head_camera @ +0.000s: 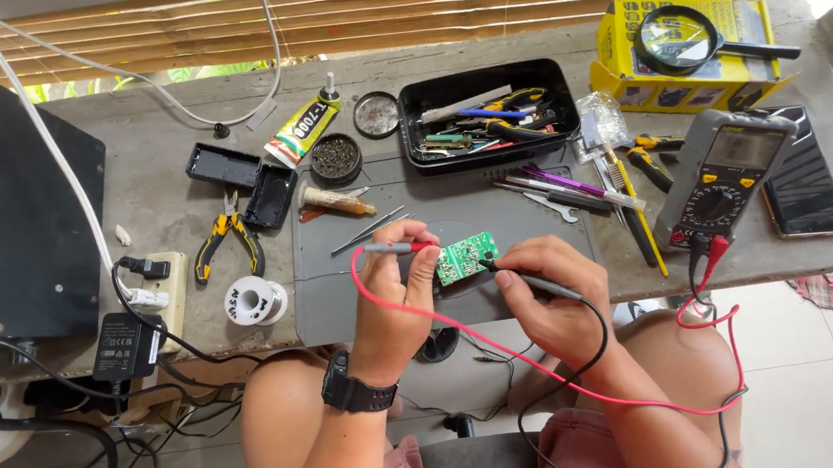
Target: Soldering electronic components onto a circuit board and testing the results with a multimeter.
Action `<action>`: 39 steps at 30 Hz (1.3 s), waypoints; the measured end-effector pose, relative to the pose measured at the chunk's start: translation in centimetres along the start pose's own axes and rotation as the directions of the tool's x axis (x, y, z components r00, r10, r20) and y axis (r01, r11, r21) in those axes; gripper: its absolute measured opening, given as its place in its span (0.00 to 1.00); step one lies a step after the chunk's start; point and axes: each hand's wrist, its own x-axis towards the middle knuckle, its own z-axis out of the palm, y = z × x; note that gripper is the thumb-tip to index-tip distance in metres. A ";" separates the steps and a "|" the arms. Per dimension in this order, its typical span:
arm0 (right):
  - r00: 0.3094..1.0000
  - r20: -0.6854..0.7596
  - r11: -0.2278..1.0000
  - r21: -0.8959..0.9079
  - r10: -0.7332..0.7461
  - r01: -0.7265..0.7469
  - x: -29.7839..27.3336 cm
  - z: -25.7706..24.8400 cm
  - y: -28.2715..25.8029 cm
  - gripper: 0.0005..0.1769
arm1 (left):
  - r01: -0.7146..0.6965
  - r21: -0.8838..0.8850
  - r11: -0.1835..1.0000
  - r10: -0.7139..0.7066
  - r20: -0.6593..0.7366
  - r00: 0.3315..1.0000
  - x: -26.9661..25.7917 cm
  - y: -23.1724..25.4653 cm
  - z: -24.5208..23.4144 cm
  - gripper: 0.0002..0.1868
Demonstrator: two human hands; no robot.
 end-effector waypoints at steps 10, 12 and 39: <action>0.995 -0.060 0.997 -0.004 0.078 -0.078 0.0 0.7 0.2 0.05 | -0.060 0.084 0.995 0.063 -0.030 0.998 1.0 0.2 0.8 0.05; 0.994 -0.067 0.996 -0.016 0.083 -0.084 0.0 0.6 0.3 0.05 | -0.030 0.090 0.996 0.033 -0.030 0.999 0.9 0.3 0.8 0.05; 0.996 -0.090 0.999 0.036 0.018 -0.015 0.6 0.8 0.2 0.04 | -0.059 0.093 0.994 0.058 0.013 0.998 1.2 0.7 0.6 0.04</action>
